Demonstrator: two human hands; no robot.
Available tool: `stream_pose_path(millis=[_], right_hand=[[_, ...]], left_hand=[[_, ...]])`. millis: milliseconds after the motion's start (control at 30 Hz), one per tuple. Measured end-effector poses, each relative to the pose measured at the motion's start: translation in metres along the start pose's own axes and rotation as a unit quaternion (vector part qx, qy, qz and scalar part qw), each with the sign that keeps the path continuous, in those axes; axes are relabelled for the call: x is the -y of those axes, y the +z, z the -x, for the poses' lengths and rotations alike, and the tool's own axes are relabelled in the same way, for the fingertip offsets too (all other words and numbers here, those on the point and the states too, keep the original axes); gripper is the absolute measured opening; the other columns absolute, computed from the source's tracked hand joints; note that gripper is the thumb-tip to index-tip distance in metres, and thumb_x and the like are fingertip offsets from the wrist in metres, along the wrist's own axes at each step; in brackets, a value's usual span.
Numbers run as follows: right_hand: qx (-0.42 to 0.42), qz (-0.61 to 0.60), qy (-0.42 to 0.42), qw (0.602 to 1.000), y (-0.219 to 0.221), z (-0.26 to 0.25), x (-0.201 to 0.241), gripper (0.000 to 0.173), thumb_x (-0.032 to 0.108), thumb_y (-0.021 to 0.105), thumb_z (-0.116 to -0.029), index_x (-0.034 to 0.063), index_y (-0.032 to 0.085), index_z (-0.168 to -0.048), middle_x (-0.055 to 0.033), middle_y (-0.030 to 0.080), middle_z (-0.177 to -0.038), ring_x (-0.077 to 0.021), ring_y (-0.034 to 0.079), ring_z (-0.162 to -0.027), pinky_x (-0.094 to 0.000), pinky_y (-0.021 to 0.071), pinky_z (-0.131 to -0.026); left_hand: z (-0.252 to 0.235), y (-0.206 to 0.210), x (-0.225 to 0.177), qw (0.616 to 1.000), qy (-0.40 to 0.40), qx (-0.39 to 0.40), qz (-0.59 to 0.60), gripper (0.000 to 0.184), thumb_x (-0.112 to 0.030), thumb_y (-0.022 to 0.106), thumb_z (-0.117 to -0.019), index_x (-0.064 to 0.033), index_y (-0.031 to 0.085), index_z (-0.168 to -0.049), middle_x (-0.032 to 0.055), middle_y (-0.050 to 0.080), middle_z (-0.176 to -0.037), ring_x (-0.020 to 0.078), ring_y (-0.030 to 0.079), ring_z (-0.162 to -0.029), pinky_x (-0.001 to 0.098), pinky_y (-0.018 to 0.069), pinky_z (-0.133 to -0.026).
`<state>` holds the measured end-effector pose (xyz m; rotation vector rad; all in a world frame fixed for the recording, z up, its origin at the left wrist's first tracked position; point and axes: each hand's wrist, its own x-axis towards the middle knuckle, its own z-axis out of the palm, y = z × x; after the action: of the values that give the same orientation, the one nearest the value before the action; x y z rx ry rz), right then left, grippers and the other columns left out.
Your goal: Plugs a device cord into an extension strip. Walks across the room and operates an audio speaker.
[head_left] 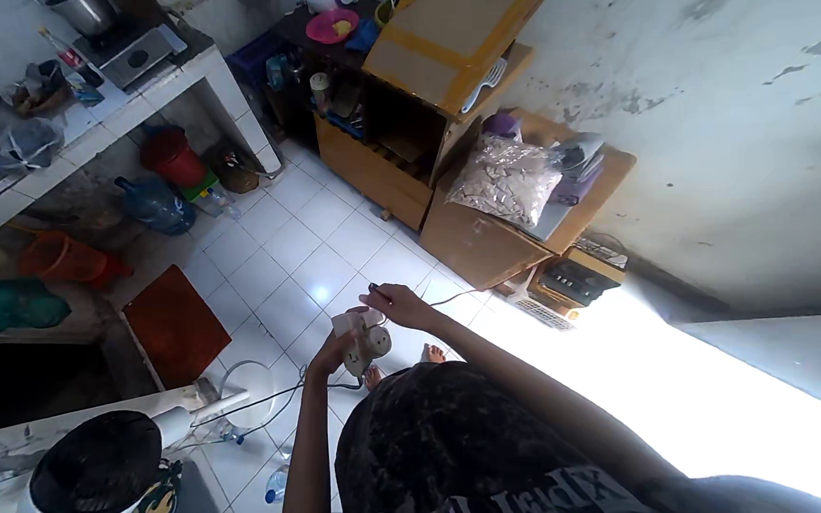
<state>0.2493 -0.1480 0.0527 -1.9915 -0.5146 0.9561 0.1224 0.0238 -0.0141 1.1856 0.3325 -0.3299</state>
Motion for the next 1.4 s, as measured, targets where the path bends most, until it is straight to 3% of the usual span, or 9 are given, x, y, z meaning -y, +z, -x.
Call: stream_pose_path(millis=[67,167,233,400,600,1000,1167,1267,1400], right_hand=[[-0.042,-0.002,-0.048,0.998,-0.008,0.008,-0.005,0.046,0.028,0.045,-0.1109,-0.0127,0.066,-0.110,-0.0257,0.064,-0.109,-0.0306,0.063,-0.096,-0.0451,0.0505,-0.089],[-0.070,0.016,-0.153,0.986,-0.022,0.030,-0.006,0.039,0.021,0.046,-0.1092,-0.0102,0.069,-0.107,-0.0168,0.066,-0.095,-0.0152,0.059,-0.078,-0.0304,0.0500,-0.075],[-0.062,0.028,-0.205,0.976,-0.028,0.042,-0.007,0.036,0.019,0.046,-0.1079,-0.0073,0.069,-0.099,-0.0091,0.066,-0.085,-0.0051,0.052,-0.069,-0.0222,0.0450,-0.068],[-0.023,-0.049,-0.260,0.964,-0.028,0.050,-0.018,0.035,0.013,0.051,-0.1023,-0.0120,0.069,-0.086,-0.0237,0.063,-0.127,0.0025,0.061,-0.083,-0.0137,0.0497,-0.074],[-0.012,-0.194,-0.257,0.947,-0.034,0.055,-0.029,0.030,0.007,0.045,-0.1031,-0.0066,0.071,-0.104,-0.0066,0.070,-0.123,-0.0034,0.069,-0.100,-0.0221,0.0586,-0.085],[0.032,-0.234,-0.261,0.936,-0.025,0.056,-0.055,0.037,0.011,0.039,-0.1051,-0.0027,0.069,-0.122,-0.0009,0.073,-0.123,0.0006,0.069,-0.095,-0.0180,0.0563,-0.077],[0.041,-0.243,-0.277,0.929,-0.015,0.055,-0.062,0.037,0.014,0.041,-0.1053,-0.0006,0.072,-0.120,-0.0003,0.072,-0.125,0.0016,0.068,-0.097,-0.0172,0.0551,-0.077],[0.013,-0.291,-0.251,0.923,-0.011,0.056,-0.064,0.022,0.010,0.053,-0.0989,0.0060,0.074,-0.097,-0.0017,0.075,-0.118,-0.0084,0.071,-0.106,-0.0265,0.0577,-0.093],[-0.018,-0.319,-0.176,0.931,-0.011,0.062,-0.058,0.025,-0.006,0.067,-0.0857,0.0135,0.054,-0.094,0.0028,0.078,-0.097,-0.0094,0.075,-0.089,-0.0266,0.0607,-0.085]], left_hand=[[-0.004,-0.013,0.013,0.999,0.036,0.017,0.036,0.115,-0.074,0.079,-0.0656,0.0005,0.040,-0.144,-0.0021,0.072,-0.115,0.0070,0.071,-0.097,0.0278,0.0594,-0.086],[0.002,-0.019,0.014,0.991,0.075,-0.050,0.095,0.110,-0.084,0.074,-0.0609,-0.0036,0.054,-0.133,-0.0036,0.076,-0.103,0.0064,0.073,-0.087,0.0260,0.0610,-0.076],[0.006,-0.020,0.010,0.984,0.082,-0.096,0.124,0.104,-0.085,0.070,-0.0631,-0.0037,0.057,-0.126,-0.0028,0.075,-0.096,0.0075,0.073,-0.082,0.0267,0.0613,-0.071],[0.002,-0.015,0.007,0.972,0.089,-0.130,0.172,0.078,-0.068,0.059,-0.0854,-0.0012,0.055,-0.125,0.0022,0.075,-0.096,0.0123,0.073,-0.084,0.0313,0.0622,-0.072],[-0.011,-0.003,0.005,0.986,-0.033,-0.084,0.138,0.057,-0.045,0.020,-0.1051,-0.0029,0.054,-0.123,0.0054,0.073,-0.094,0.0173,0.072,-0.084,0.0364,0.0622,-0.072],[-0.049,0.014,0.033,0.972,-0.170,0.016,0.164,0.075,-0.061,0.008,-0.1062,-0.0083,0.061,-0.103,0.0105,0.072,-0.084,0.0254,0.072,-0.075,0.0435,0.0615,-0.062],[-0.049,0.012,0.037,0.962,-0.175,0.005,0.211,0.080,-0.064,0.006,-0.1042,-0.0079,0.062,-0.102,0.0131,0.073,-0.088,0.0290,0.073,-0.078,0.0465,0.0613,-0.064],[-0.044,0.007,0.036,0.961,-0.160,0.006,0.225,0.079,-0.064,0.006,-0.1040,-0.0082,0.062,-0.102,0.0133,0.074,-0.089,0.0293,0.074,-0.079,0.0463,0.0619,-0.064],[-0.037,0.002,0.033,0.962,-0.143,-0.011,0.233,0.081,-0.065,0.005,-0.1034,-0.0075,0.062,-0.104,0.0148,0.074,-0.089,0.0306,0.074,-0.079,0.0470,0.0618,-0.063]])
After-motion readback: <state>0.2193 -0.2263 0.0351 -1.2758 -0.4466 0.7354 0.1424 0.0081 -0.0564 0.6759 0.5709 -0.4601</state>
